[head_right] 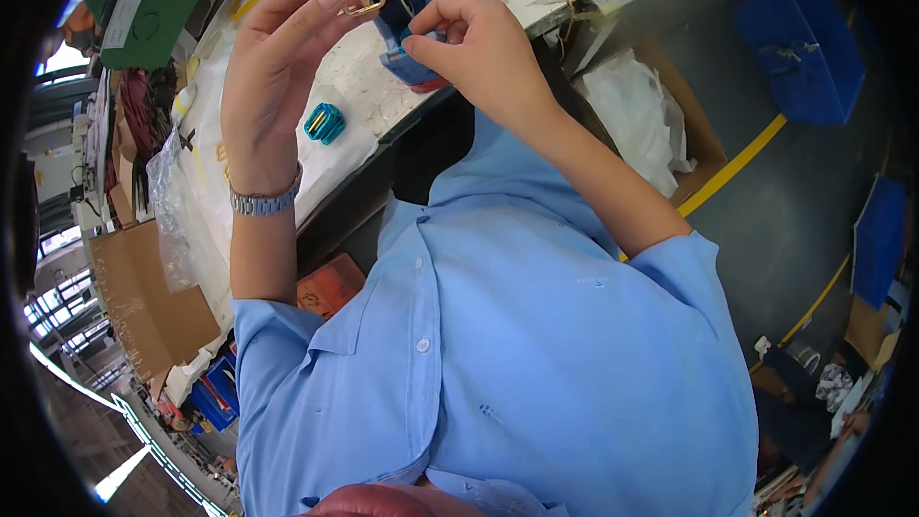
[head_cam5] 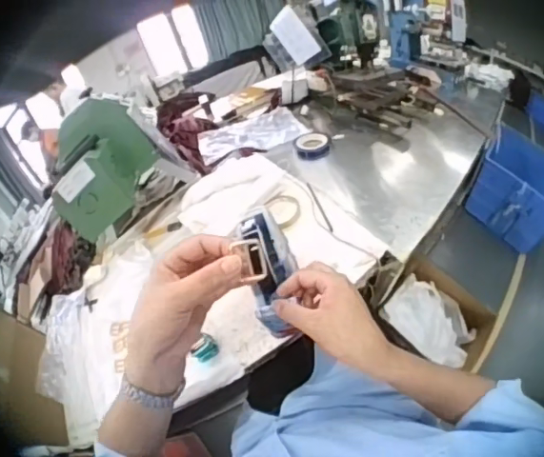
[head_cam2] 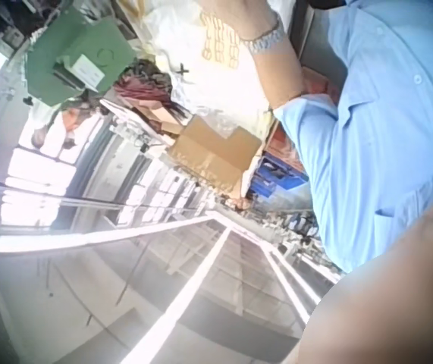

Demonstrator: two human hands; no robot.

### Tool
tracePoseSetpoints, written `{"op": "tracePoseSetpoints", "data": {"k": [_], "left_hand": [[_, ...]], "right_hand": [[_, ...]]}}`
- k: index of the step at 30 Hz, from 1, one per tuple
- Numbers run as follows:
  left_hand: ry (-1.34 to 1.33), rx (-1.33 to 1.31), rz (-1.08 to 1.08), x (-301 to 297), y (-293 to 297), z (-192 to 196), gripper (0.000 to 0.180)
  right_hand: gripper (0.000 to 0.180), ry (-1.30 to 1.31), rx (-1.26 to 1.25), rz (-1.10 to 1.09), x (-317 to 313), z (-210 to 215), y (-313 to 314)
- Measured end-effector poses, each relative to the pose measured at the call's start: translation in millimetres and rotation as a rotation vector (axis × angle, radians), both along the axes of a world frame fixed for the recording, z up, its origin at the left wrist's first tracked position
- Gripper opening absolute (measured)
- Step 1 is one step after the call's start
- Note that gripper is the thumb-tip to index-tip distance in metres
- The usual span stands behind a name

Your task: Wrapping gold metal buckles with blue protective adhesive tape at a workbench.

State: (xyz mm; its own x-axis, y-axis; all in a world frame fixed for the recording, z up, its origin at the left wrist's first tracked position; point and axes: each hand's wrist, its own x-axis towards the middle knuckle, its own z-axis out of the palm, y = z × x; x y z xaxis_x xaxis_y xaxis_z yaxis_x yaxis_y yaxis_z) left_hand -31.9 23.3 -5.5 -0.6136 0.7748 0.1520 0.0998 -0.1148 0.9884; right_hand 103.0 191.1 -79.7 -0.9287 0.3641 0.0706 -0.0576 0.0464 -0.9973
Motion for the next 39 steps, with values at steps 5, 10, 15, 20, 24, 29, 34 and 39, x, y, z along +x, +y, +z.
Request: {"op": "tracePoseSetpoints", "data": {"k": [5,10,15,20,24,29,34,39], "left_hand": [[-0.462,0.144,0.072,41,-34,9,0.019],[-0.288,0.012,0.264,101,-47,-7,0.016],[-0.035,0.012,0.343,125,-51,-37,0.014],[0.277,0.023,0.357,124,-48,-57,0.018],[0.418,-0.004,0.356,129,-45,-59,0.021],[0.420,-0.045,0.353,129,-45,-65,0.021],[0.317,-0.104,0.349,127,-40,-64,0.019],[-0.068,-0.115,0.267,123,-41,-52,0.012]], "right_hand": [[0.013,0.083,-0.225,-0.012,28,6,-20],[0.012,-0.182,-0.557,0.167,78,19,-25],[0.014,-0.153,-0.545,0.217,88,15,-27],[0.015,-0.137,-0.615,0.230,90,12,-31],[0.016,-0.125,-0.605,0.217,91,10,-33],[0.024,-0.133,-0.578,0.242,94,10,-32],[0.033,-0.122,-0.616,0.206,94,10,-33],[0.048,-0.118,-0.594,0.246,93,9,-30]]}}
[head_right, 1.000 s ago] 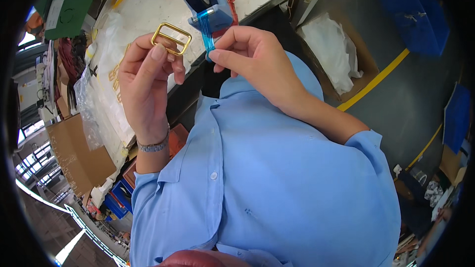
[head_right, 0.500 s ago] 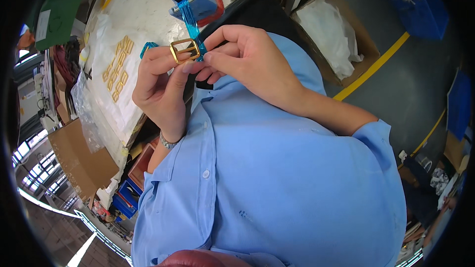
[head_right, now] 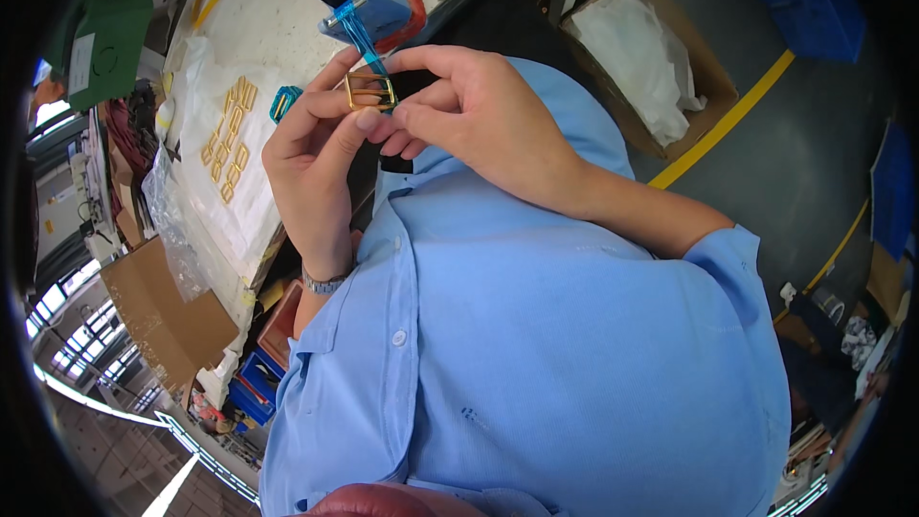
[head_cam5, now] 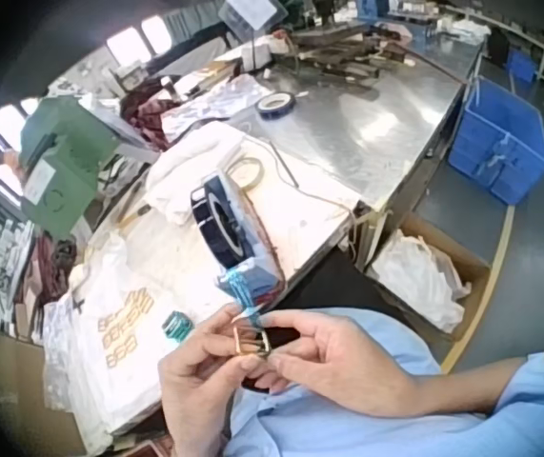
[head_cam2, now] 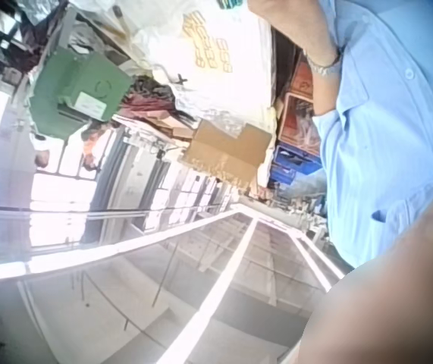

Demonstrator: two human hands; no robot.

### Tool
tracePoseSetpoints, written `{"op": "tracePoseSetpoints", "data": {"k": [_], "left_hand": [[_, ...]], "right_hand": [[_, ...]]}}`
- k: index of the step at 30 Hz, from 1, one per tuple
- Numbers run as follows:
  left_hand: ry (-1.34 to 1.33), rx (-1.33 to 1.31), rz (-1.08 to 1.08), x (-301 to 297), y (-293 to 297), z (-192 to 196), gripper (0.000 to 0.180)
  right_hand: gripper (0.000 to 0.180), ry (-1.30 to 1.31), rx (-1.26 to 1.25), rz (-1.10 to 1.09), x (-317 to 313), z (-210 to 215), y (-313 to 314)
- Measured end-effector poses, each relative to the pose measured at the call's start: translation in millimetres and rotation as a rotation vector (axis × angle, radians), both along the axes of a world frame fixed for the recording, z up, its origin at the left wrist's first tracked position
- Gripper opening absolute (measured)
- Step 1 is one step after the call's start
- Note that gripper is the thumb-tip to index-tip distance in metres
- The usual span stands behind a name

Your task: Wrapping gold metal buckles with blue protective adhesive tape at a workbench.

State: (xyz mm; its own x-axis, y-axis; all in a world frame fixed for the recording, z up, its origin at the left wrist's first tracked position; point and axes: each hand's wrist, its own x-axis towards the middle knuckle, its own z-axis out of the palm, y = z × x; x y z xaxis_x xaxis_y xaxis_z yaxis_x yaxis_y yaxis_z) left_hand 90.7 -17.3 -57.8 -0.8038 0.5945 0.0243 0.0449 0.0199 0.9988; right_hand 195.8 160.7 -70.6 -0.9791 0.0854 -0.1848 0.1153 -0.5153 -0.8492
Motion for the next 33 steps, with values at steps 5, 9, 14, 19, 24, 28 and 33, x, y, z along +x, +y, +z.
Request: {"op": "tracePoseSetpoints", "data": {"k": [5,9,14,19,24,28,33], "left_hand": [[-0.053,-0.071,-0.047,-8,0,11,0.011],[-0.200,-0.081,-0.023,-10,3,20,0.010],[-0.171,-0.086,-0.050,-17,2,18,0.009],[-0.157,-0.092,-0.070,-20,1,19,0.009],[-0.103,-0.106,-0.067,-19,2,21,0.010],[-0.122,-0.096,-0.080,-19,0,20,0.011],[-0.121,-0.078,-0.082,-20,0,17,0.011]], "right_hand": [[0.051,0.020,-0.002,-0.023,-3,-3,-2],[0.056,0.039,0.055,0.009,-5,-4,0],[0.060,0.110,0.100,0.012,-10,-12,3],[0.057,0.090,0.109,0.012,-11,-10,2],[0.053,0.077,0.194,-0.044,-13,-9,-2],[0.052,0.096,0.327,-0.090,-12,-5,-5],[0.053,0.080,0.276,-0.084,-13,-8,-6]]}}
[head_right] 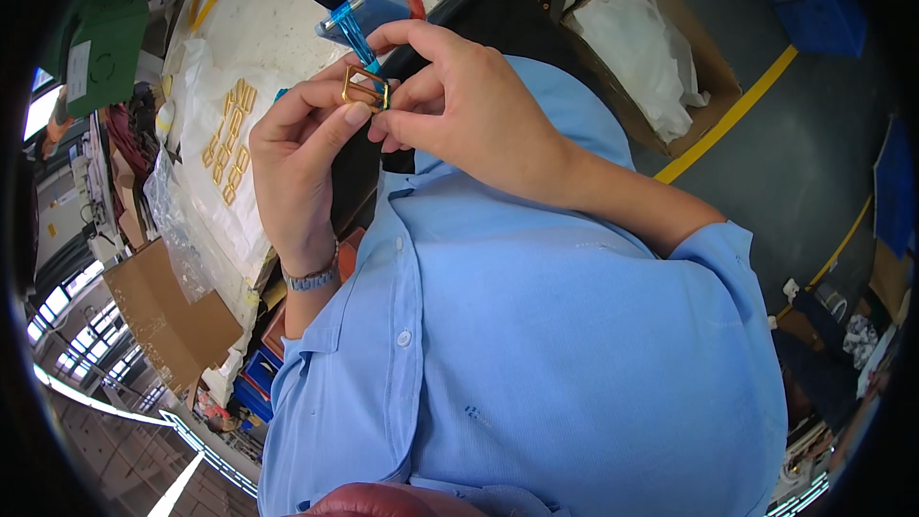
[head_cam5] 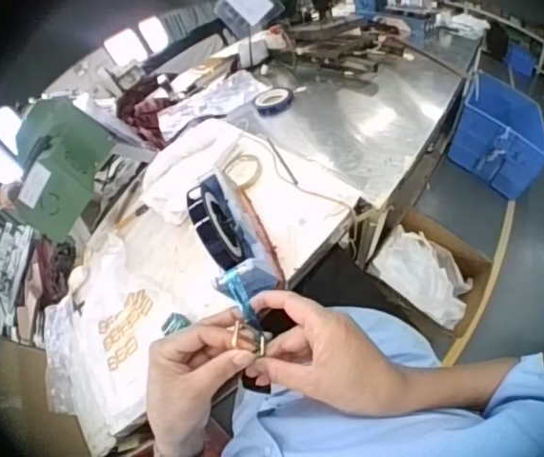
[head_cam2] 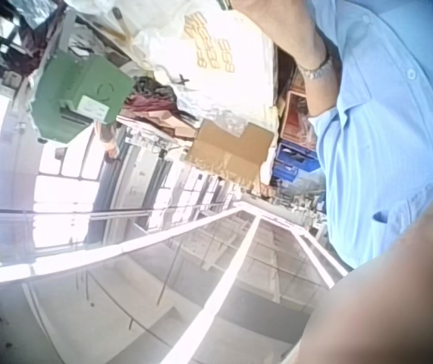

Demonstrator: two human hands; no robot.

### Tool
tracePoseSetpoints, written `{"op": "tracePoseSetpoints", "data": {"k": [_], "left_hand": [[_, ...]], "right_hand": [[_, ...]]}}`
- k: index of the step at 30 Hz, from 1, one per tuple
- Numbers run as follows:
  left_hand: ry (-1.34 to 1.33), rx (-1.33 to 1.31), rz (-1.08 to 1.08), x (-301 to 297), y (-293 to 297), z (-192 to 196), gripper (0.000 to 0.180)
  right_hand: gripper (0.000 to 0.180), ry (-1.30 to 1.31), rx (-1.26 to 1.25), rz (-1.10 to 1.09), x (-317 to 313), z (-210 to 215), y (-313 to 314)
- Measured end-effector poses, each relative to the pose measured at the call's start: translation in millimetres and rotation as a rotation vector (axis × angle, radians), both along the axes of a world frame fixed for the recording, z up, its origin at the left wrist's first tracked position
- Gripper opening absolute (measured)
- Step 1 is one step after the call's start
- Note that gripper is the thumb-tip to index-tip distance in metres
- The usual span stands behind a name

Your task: Wrapping gold metal buckles with blue protective adhesive tape at a workbench.

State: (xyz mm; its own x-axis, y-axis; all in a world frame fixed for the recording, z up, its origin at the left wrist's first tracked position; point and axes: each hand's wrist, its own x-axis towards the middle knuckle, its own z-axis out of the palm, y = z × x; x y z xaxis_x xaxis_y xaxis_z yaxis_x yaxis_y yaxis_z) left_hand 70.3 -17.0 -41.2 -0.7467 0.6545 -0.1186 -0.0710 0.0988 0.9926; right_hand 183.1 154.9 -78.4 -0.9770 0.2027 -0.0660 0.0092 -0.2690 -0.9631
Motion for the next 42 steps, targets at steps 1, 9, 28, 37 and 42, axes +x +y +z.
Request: {"op": "tracePoseSetpoints", "data": {"k": [1,9,28,37,42], "left_hand": [[0.000,0.000,0.000,0,0,1,0.011],[0.073,0.037,0.036,7,1,-6,0.013],[-0.491,-0.074,-0.097,-47,-1,-11,0.016],[-0.591,-0.088,-0.208,-59,1,-8,0.014],[-0.612,-0.129,-0.235,-65,3,-2,0.014]], "right_hand": [[0.053,0.018,-0.068,0.009,0,-1,-1],[0.046,-0.026,-0.320,0.022,-1,-1,3],[0.069,0.010,-0.276,0.105,-6,-1,5],[0.065,-0.037,-0.142,0.111,-18,7,15],[0.061,-0.084,0.016,0.113,-24,12,20]]}}
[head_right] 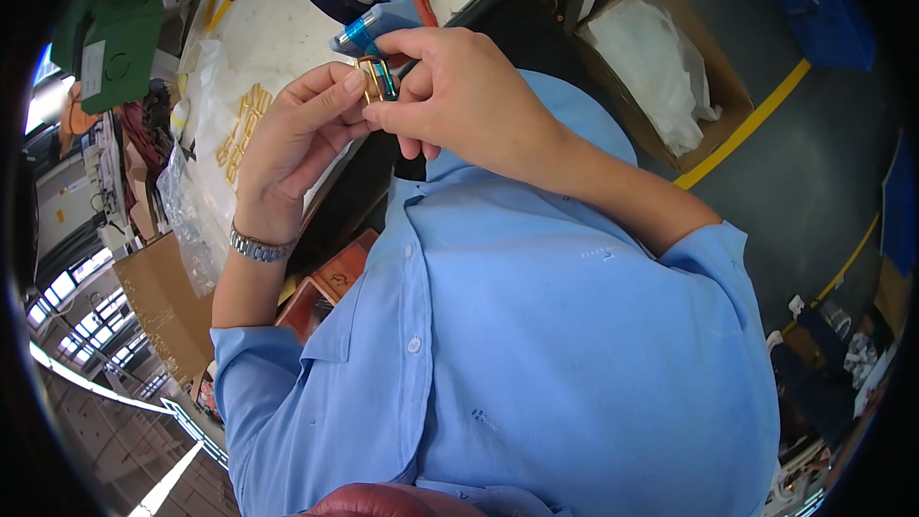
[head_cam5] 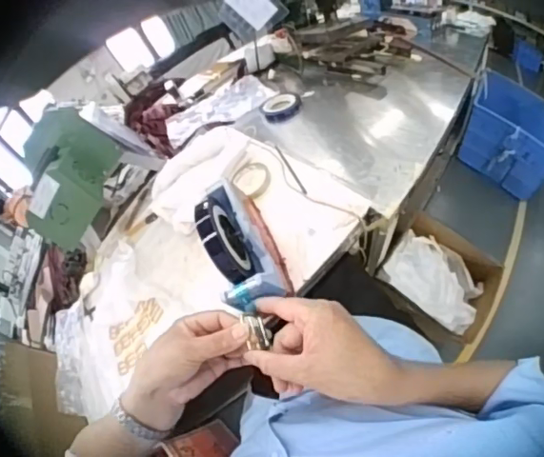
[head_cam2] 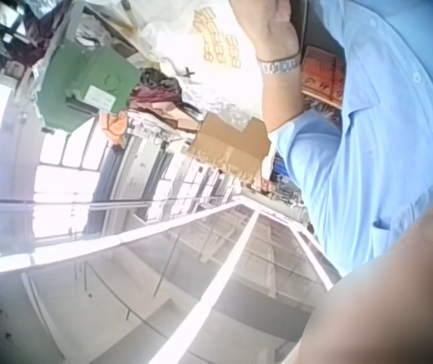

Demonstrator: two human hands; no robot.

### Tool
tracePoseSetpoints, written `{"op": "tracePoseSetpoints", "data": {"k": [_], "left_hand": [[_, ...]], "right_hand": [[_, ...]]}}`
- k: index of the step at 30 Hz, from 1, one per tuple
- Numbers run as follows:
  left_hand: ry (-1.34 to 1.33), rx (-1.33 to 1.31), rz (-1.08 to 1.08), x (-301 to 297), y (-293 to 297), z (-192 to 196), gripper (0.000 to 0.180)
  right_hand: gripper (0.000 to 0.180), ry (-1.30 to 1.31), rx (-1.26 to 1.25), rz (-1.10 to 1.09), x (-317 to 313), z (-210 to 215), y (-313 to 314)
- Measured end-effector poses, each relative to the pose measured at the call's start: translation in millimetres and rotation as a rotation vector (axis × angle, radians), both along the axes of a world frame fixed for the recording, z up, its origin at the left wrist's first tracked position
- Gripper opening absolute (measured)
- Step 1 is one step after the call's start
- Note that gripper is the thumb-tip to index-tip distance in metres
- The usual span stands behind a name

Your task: Wrapping gold metal buckles with blue protective adhesive tape at a workbench.

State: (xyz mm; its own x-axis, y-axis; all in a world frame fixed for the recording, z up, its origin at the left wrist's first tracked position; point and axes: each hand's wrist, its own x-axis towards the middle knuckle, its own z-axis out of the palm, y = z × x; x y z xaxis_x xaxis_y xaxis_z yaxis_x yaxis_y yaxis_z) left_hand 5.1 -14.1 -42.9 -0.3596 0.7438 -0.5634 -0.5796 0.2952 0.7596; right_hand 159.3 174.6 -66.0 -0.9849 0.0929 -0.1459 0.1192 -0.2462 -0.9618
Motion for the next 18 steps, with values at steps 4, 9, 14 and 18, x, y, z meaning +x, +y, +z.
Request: {"op": "tracePoseSetpoints", "data": {"k": [4,9,14,18], "left_hand": [[-0.038,0.010,-0.009,-5,0,5,0.014],[-0.054,-0.060,0.042,-4,4,8,0.018],[-0.097,-0.049,-0.018,-12,4,8,0.020],[-0.136,-0.066,-0.080,-21,7,10,0.025]], "right_hand": [[0.062,0.052,0.334,-0.077,-2,-8,2],[0.064,0.122,0.533,-0.152,-4,-14,3],[0.062,0.251,0.575,-0.241,-9,-18,1],[0.055,0.280,0.244,-0.214,-16,-23,-4]]}}
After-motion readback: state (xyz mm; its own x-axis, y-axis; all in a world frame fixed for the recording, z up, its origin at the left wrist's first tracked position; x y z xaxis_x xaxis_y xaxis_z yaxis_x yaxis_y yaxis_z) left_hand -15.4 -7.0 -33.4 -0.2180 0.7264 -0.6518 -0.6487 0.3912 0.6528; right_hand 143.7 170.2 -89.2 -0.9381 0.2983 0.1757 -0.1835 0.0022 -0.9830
